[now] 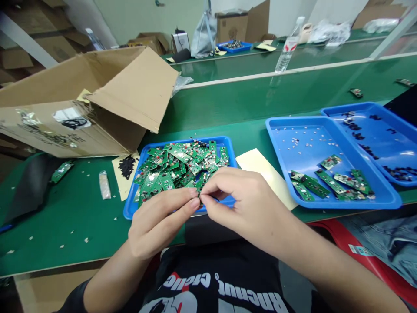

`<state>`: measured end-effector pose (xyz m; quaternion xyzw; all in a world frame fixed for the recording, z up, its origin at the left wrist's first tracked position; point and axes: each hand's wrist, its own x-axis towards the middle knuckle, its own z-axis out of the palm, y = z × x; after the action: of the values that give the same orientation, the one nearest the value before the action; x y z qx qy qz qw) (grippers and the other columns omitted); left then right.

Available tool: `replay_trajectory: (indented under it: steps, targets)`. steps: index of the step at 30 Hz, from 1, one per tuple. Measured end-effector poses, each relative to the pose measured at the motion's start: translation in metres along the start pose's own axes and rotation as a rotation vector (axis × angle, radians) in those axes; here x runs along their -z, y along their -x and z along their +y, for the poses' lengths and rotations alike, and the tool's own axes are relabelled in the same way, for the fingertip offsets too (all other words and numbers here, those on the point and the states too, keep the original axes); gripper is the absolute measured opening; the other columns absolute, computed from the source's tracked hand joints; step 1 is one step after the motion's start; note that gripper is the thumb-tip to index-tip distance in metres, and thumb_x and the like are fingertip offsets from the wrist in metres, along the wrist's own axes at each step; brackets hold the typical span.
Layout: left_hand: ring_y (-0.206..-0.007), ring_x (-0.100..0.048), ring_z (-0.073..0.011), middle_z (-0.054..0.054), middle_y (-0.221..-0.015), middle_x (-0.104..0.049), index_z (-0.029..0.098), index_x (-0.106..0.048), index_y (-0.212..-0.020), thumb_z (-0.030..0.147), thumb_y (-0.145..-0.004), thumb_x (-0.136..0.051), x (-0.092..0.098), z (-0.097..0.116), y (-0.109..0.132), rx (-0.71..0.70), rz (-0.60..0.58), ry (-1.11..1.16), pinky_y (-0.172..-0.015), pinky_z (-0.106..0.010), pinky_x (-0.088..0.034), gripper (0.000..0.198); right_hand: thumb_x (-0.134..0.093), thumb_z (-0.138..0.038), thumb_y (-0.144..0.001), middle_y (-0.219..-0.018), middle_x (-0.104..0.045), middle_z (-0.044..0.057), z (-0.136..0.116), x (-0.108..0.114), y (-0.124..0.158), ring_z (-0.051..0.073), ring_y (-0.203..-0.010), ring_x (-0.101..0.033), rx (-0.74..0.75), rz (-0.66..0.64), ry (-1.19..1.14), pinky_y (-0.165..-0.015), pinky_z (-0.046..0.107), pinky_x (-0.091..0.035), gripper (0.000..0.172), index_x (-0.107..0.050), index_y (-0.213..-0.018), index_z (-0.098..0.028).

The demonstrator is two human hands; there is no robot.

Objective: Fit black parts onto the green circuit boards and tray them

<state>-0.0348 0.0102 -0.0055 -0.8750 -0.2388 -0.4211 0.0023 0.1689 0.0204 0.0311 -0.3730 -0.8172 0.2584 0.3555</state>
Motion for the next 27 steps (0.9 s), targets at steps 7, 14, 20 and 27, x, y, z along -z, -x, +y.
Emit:
replay_trajectory:
  steps: [7, 14, 20, 27]
  targets:
    - [-0.093, -0.072, -0.0189, -0.006, -0.093, -0.074, 0.021, -0.065, -0.106, 0.013, -0.091, -0.054, -0.012, 0.004, 0.002, -0.03, 0.131, 0.103, -0.075, -0.028, -0.063, 0.021, -0.054, -0.013, -0.088, -0.075, -0.069, 0.003, 0.015, 0.0, 0.008, 0.011, -0.063, -0.063, -0.015, 0.146, 0.198, -0.055, 0.022, -0.052, 0.013, -0.062, -0.081, -0.018]
    - [-0.079, -0.065, -0.0132, -0.006, -0.089, -0.067, 0.014, -0.062, -0.106, 0.012, -0.095, -0.049, -0.04, -0.008, -0.021, 0.06, 0.041, 0.011, -0.069, -0.023, -0.056, 0.017, -0.068, -0.022, -0.08, -0.085, -0.072, 0.001, 0.045, 0.0, 0.045, 0.013, -0.075, -0.068, -0.341, 0.603, -0.118, -0.067, 0.023, -0.057, 0.004, -0.072, -0.082, -0.022]
    - [-0.079, -0.063, -0.0168, -0.007, -0.082, -0.065, 0.01, -0.061, -0.093, 0.014, -0.098, -0.041, -0.108, -0.016, -0.056, -0.146, -0.271, 0.011, -0.067, -0.025, -0.052, 0.021, -0.068, -0.037, -0.082, -0.074, -0.071, 0.004, 0.096, -0.007, 0.115, 0.016, -0.065, -0.068, -0.561, 0.892, -0.141, -0.057, 0.027, -0.058, 0.021, -0.072, -0.087, -0.018]
    - [-0.077, -0.067, -0.0208, -0.009, -0.077, -0.066, 0.011, -0.066, -0.083, 0.009, -0.093, -0.044, -0.22, 0.01, -0.104, -0.257, -0.53, 0.009, -0.062, -0.027, -0.05, 0.025, -0.062, -0.037, -0.088, -0.089, -0.069, 0.009, 0.108, -0.007, 0.169, 0.021, -0.075, -0.068, -0.633, 1.099, -0.038, -0.066, 0.039, -0.058, 0.028, -0.068, -0.107, -0.017]
